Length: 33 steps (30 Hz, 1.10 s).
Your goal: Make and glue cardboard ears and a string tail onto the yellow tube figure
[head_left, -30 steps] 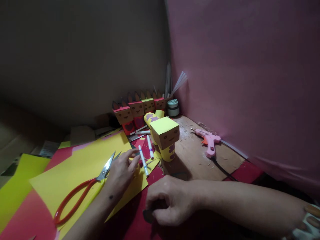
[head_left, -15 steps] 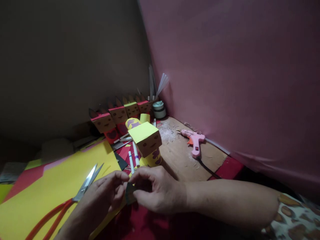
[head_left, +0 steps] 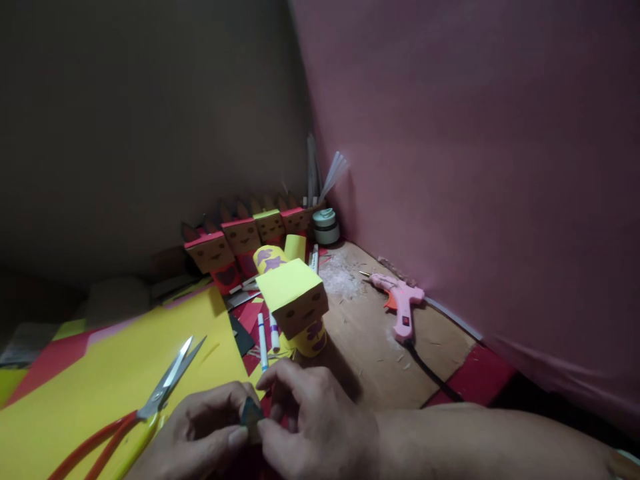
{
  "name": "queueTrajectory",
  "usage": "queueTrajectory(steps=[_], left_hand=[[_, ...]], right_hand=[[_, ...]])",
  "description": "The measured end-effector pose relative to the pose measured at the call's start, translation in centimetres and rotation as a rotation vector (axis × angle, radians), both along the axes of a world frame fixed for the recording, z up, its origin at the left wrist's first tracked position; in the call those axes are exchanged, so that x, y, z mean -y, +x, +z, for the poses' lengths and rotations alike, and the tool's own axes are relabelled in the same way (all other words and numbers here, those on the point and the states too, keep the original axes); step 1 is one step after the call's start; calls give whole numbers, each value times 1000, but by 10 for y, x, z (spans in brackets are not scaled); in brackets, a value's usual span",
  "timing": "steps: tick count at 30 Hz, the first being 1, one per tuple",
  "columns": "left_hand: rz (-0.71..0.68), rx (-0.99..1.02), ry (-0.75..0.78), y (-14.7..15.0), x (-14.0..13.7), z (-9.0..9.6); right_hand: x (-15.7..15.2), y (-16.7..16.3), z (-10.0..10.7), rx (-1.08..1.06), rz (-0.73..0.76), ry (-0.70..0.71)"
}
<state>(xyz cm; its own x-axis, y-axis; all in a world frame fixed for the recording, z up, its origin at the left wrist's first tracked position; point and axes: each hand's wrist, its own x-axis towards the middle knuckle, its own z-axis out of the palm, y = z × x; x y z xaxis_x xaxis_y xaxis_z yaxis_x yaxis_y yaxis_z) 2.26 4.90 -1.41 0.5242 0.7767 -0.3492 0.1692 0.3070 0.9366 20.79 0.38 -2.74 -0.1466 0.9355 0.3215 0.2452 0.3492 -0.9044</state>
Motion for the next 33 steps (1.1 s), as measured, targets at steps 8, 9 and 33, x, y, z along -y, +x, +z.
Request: queueTrajectory(steps=[8,9,33], left_hand=[[443,361,96,-7,-16,21],[469,377,94,-7,-19,22],[399,310,-36,7,-12,1]], right_hand=[[12,-4,-20,365,476,709],[13,-5,-23,422,522,759],[52,115,-5,485,-271,313]])
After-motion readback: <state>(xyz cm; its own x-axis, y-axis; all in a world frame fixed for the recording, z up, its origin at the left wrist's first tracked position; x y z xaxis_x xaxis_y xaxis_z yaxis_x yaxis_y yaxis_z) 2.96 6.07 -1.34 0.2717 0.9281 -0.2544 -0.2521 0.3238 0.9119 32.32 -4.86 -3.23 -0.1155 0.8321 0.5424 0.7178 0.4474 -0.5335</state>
